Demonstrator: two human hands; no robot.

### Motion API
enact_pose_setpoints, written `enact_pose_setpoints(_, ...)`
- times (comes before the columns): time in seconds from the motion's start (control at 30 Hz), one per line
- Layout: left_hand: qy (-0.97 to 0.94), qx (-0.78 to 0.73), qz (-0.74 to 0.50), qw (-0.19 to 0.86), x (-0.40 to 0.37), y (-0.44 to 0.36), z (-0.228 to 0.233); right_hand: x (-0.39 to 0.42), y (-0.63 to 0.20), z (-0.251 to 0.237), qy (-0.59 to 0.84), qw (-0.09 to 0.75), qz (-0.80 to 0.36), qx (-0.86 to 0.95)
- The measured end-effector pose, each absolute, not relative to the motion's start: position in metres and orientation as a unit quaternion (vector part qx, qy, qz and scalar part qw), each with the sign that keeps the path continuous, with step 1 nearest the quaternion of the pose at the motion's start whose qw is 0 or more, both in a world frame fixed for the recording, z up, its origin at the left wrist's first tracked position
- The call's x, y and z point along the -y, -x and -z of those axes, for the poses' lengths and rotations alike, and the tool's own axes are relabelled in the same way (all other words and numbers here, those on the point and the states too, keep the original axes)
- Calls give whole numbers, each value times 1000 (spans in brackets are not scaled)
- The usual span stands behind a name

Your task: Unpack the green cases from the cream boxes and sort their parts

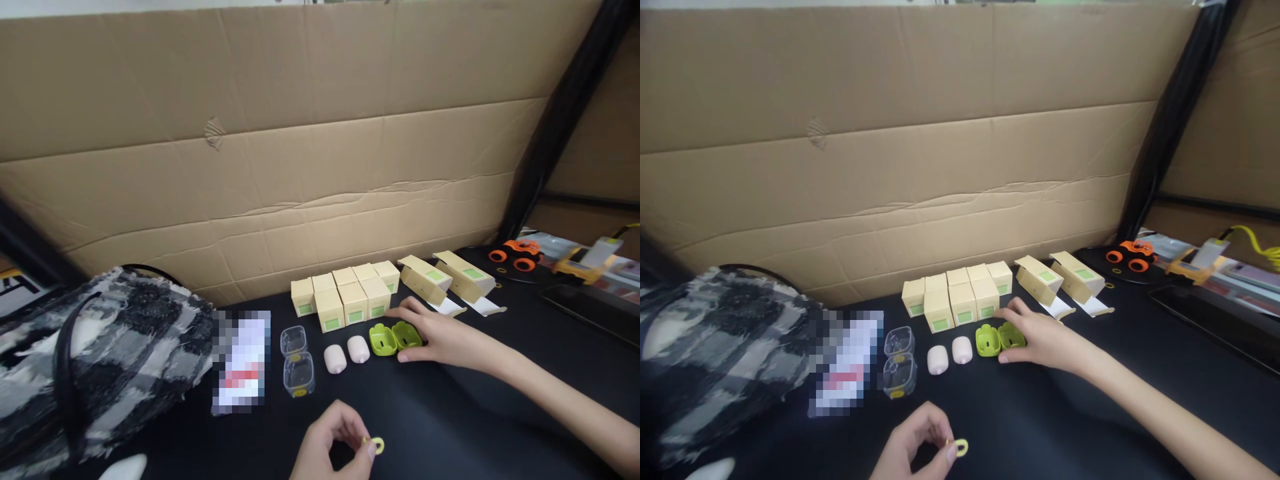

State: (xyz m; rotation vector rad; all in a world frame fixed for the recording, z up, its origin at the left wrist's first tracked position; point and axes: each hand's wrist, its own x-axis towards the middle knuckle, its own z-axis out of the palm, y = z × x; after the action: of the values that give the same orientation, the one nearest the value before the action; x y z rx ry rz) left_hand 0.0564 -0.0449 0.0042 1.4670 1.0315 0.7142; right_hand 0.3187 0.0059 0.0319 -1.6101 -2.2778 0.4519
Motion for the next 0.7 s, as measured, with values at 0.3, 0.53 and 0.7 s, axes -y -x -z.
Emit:
enact_pose_setpoints(0.3, -592, -407, -349, 602, 41, -52, 6, 47, -260, -35, 341, 211, -243, 883)
enact_pose_setpoints(0.53, -581, -357, -372, 629, 44, -51, 12, 48, -268, -35, 408, 265, -182, 854)
enact_pose_setpoints(0.7, -582, -348, -365, 638, 41, -48, 23, 33, -352, -38, 613, 197, -91, 760)
